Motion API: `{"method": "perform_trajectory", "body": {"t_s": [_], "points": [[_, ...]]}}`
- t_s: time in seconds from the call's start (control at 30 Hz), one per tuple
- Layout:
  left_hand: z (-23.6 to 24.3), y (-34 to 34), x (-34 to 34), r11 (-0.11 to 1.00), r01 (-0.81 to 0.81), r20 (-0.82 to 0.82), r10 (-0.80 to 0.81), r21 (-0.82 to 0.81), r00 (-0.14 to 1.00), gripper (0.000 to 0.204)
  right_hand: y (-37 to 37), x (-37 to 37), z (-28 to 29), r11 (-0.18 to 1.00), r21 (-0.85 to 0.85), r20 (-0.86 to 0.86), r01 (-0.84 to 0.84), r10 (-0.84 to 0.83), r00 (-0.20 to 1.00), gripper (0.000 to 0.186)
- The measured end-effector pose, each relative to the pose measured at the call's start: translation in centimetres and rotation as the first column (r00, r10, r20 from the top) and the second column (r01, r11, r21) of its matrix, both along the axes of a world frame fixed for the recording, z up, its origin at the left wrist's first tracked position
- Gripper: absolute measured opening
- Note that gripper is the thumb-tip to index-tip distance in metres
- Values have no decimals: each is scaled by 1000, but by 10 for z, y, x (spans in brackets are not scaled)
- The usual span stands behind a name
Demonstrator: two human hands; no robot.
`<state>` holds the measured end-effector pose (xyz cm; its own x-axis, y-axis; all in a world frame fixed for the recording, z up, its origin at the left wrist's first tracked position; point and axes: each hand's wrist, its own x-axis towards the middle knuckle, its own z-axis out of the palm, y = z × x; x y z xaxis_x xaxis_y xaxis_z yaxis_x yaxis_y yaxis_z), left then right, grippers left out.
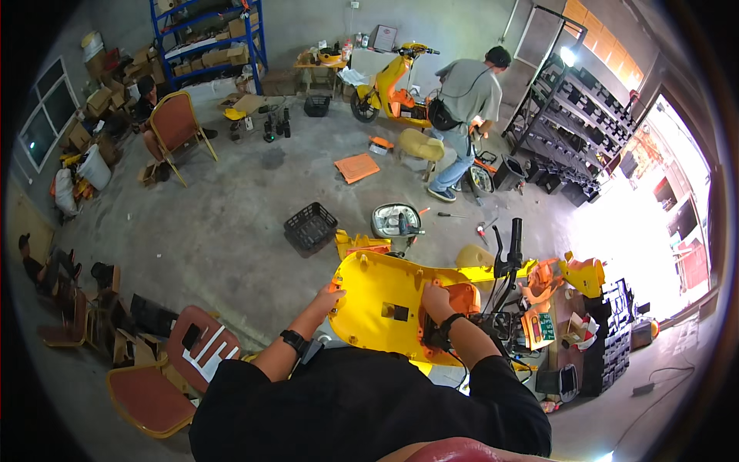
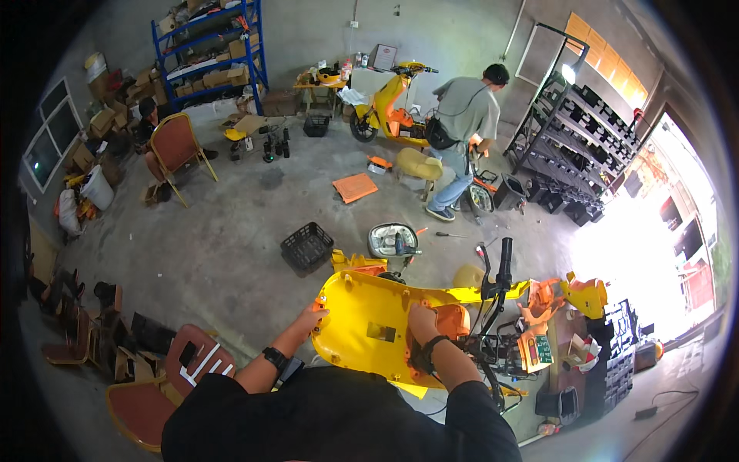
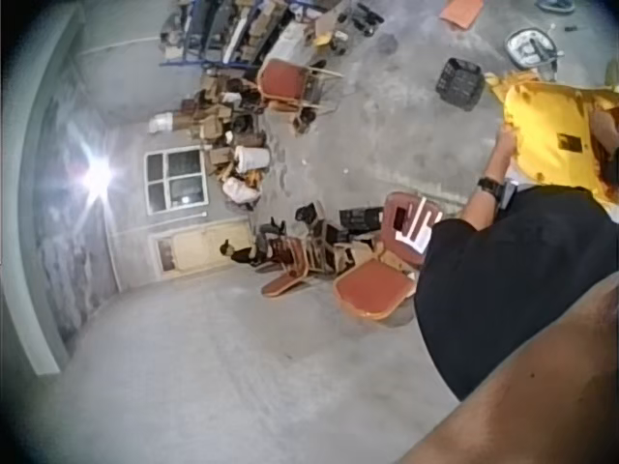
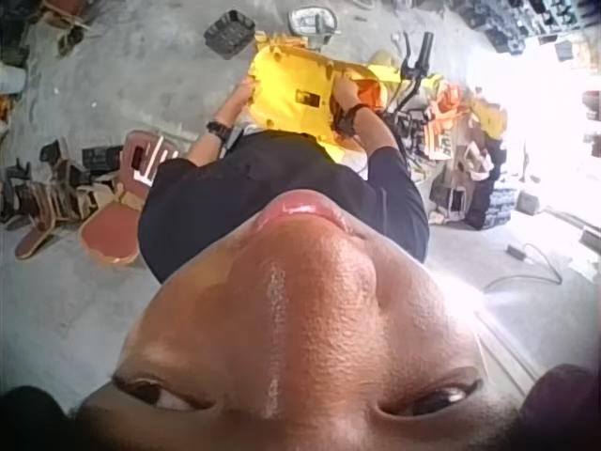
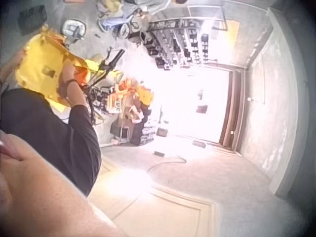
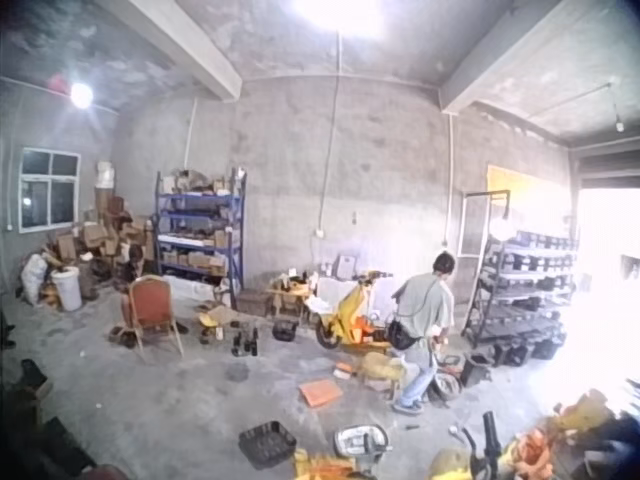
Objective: Dismantling a plastic body panel from a scooter.
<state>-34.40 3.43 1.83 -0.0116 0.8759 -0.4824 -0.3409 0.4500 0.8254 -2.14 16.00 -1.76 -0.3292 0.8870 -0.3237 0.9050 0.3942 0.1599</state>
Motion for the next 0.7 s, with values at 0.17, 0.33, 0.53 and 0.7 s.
{"method": "perform_trajectory", "body": {"t_s": [0.17,0.33,0.53,0.7], "points": [[-29,5,-5,998,-10,-17,9,-63,1000,40,-2,0,-4,998,35,-64,-44,46,997,19],[2,3,-2,999,30,-41,-31,-16,999,42,-6,11,-9,947,253,-114,-198,233,966,20],[-13,0,0,1000,-11,-16,11,1,1000,38,-11,7,-3,912,321,-53,-255,286,957,20],[-6,0,2,999,-4,-37,3,-37,999,38,-10,12,-13,915,322,-19,-242,262,965,21]]}}
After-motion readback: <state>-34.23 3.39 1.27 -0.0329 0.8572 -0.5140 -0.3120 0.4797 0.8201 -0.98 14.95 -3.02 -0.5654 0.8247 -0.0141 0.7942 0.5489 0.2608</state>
